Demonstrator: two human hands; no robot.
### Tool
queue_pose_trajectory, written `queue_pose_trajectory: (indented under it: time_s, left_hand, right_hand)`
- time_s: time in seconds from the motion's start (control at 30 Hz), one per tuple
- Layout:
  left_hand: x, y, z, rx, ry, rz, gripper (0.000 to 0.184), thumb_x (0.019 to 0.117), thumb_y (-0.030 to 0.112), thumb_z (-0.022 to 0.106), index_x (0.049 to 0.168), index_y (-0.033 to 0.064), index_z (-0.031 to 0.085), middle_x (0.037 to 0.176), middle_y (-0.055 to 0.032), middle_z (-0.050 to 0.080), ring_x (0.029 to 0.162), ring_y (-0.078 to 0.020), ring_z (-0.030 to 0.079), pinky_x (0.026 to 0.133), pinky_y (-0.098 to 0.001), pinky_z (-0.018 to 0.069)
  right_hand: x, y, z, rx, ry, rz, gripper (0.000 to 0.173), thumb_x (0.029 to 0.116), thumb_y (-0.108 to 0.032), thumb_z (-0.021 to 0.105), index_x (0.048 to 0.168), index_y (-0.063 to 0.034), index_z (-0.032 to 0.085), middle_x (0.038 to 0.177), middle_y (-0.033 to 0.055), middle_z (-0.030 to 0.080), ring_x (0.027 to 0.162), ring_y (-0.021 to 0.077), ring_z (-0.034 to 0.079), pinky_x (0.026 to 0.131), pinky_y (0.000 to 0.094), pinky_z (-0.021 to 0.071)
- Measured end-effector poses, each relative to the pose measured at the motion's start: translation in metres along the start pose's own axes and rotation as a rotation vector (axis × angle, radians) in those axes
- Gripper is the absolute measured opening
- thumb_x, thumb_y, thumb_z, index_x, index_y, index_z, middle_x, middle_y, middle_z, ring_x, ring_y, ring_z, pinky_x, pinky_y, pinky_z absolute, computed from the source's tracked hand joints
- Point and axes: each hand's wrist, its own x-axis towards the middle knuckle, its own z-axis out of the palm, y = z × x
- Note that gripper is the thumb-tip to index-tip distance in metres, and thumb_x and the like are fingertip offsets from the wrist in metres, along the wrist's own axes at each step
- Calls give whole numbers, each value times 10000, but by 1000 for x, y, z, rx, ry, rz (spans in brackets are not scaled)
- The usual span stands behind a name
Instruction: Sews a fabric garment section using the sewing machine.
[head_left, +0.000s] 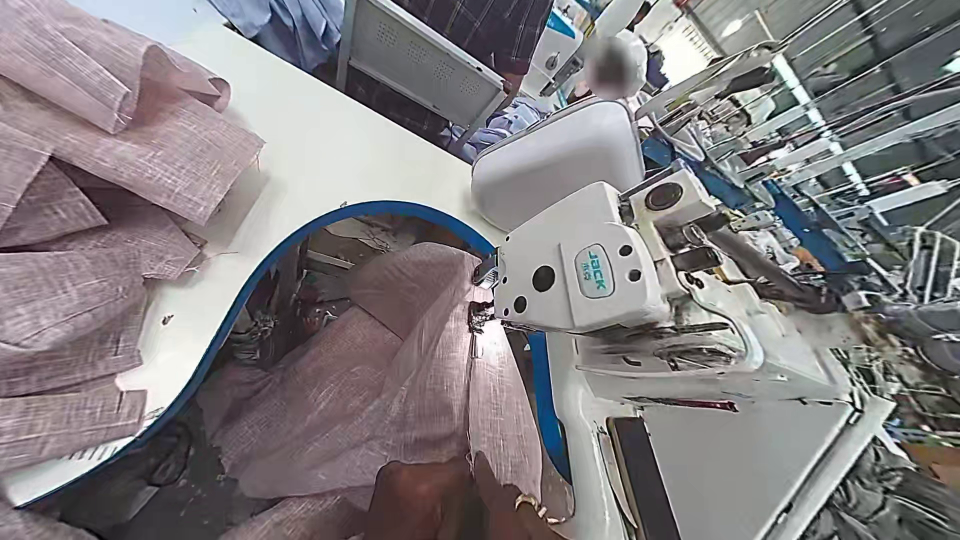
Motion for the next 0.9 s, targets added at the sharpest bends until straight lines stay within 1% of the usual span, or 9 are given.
queue_pose_trajectory:
  time_s: [0.1,0.2,0.3,0.4,0.5,0.57,0.67,0.83,0.9]
  left_hand:
    - [12,-12,24,-79,144,-1,276,962,136,550,725,48,662,521,-49,555,431,-129,516,420,-305,389]
    - [31,-20,26,-146,199,-16,265,984,150,535,869,24,737,519,-4,527,426,-42,449,428,-202,368]
    - [19,-5,22,-47,119,-62,305,973,153,513,1021,-18,760,497,-9,501,394,-87,442,398,-249,367]
    - [17,-5,24,92,165,12,291,965,163,501,908,25,750,485,-15,506,393,-127,480,388,-285,380]
    - [27,-11,27,75,186,2,260,929,131,494,776,46,686,481,-14,462,401,-122,465,401,-281,359]
    - [34,-12,26,33,166,-48,257,948,131,490,859,31,709,515,-17,506,433,-115,501,431,-281,402]
    - [35,-10,23,26,153,-74,344,972,174,505,1126,-10,752,578,-40,611,462,-136,551,465,-308,463]
    - [30,-10,10,-88,-9,-104,365,999,149,504,1230,-44,712,607,-69,623,469,-155,542,488,-328,474]
    - [33,-11,0,-166,-121,-126,357,1031,126,483,1271,-38,690,709,-110,677,557,-177,588,577,-353,503]
  right_hand:
    - [5,8,19,72,143,79,237,897,-47,603,1017,40,788,646,119,691,479,208,643,434,328,500]
    - [-18,33,31,398,187,205,186,913,-90,647,856,52,753,682,124,723,572,130,677,571,263,552]
    - [-34,33,1,348,69,150,258,951,-145,643,774,24,724,642,118,691,557,135,653,533,257,518]
    - [-12,22,-3,115,24,-50,226,921,-118,617,741,-22,716,580,90,637,464,183,612,411,311,458]
    - [0,17,6,31,38,-129,179,884,-98,610,753,-47,720,577,68,617,433,171,583,378,301,427]
    - [4,18,9,8,63,-125,173,887,-100,603,771,-46,720,590,68,619,441,173,591,375,306,433]
    - [1,21,11,15,124,-43,180,889,-109,614,787,-28,738,603,83,651,458,181,617,396,311,456]
    - [-12,19,17,151,208,99,183,888,-125,647,796,-3,748,622,102,678,508,165,647,465,275,495]
    - [-10,16,18,173,209,107,180,891,-126,644,828,3,753,652,101,695,531,162,662,477,278,507]
